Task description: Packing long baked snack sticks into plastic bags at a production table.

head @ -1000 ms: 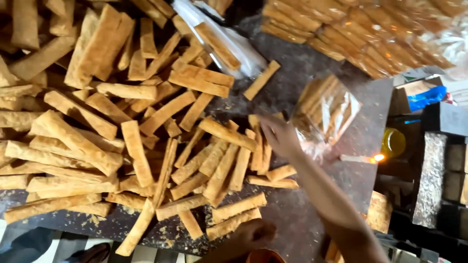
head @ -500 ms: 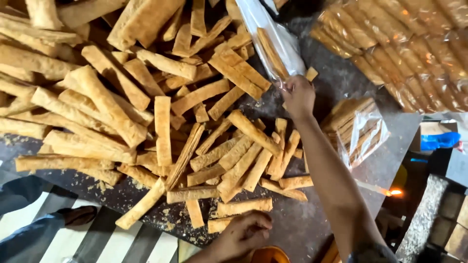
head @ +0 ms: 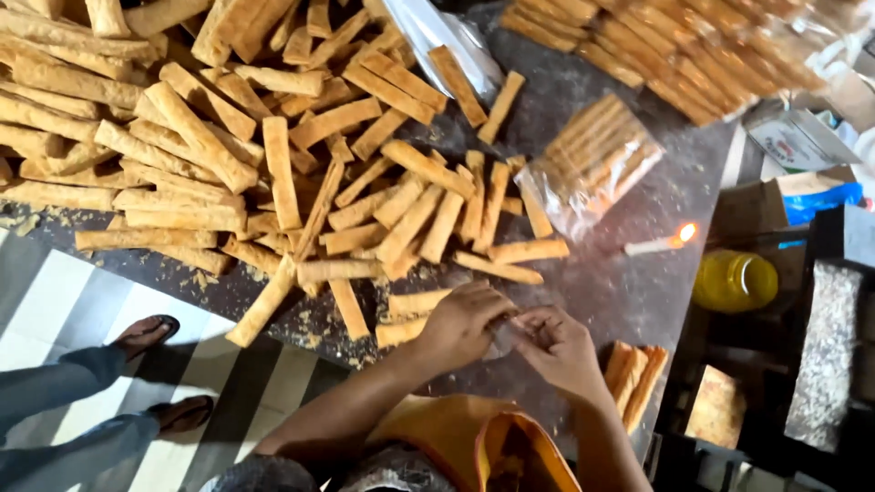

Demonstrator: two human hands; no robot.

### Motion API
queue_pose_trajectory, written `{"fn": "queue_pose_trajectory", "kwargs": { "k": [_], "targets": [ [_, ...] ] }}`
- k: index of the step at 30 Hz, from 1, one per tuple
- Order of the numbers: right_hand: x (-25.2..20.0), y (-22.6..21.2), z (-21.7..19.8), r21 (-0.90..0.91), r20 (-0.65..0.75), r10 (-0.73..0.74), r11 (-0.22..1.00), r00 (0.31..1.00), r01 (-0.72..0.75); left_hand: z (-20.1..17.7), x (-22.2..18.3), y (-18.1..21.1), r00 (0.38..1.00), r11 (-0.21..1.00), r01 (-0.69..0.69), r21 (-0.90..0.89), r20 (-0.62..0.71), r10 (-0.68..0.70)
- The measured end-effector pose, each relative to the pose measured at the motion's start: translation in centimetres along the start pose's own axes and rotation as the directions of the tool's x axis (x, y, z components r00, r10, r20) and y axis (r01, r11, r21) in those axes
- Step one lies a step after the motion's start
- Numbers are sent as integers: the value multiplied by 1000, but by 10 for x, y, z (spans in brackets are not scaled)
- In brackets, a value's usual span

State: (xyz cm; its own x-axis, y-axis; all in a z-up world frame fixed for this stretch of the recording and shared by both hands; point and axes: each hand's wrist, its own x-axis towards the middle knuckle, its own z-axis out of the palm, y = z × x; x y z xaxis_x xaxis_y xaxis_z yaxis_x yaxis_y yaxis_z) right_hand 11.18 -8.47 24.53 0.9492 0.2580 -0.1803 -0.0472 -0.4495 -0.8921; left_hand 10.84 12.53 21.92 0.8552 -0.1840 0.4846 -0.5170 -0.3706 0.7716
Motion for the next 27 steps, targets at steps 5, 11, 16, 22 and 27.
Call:
{"fn": "queue_pose_trajectory", "kwargs": {
  "k": [5, 11, 16, 22, 27],
  "targets": [
    [-71, 63, -35, -281, 114, -164, 941, 980, 190, 13, -24, 44, 929, 906, 362, -218, 160, -333],
    [-120, 89, -19, -45, -483, 31, 997, 875, -60, 65, -89, 80, 942, 954, 103, 282, -337, -2],
    [-152, 108, -5, 455, 125, 292, 832, 948, -316, 81, -129, 124, 962, 930, 251, -268, 174, -209],
    [-161, 55, -15, -759, -143, -688, 538, 712, 367, 80, -162, 71, 874, 873, 437, 216, 129, -469],
    [-162, 72, -4, -546, -27, -722, 590, 692, 594, 107, -172, 76, 992, 930, 84, 358, 54, -111]
  ]
}}
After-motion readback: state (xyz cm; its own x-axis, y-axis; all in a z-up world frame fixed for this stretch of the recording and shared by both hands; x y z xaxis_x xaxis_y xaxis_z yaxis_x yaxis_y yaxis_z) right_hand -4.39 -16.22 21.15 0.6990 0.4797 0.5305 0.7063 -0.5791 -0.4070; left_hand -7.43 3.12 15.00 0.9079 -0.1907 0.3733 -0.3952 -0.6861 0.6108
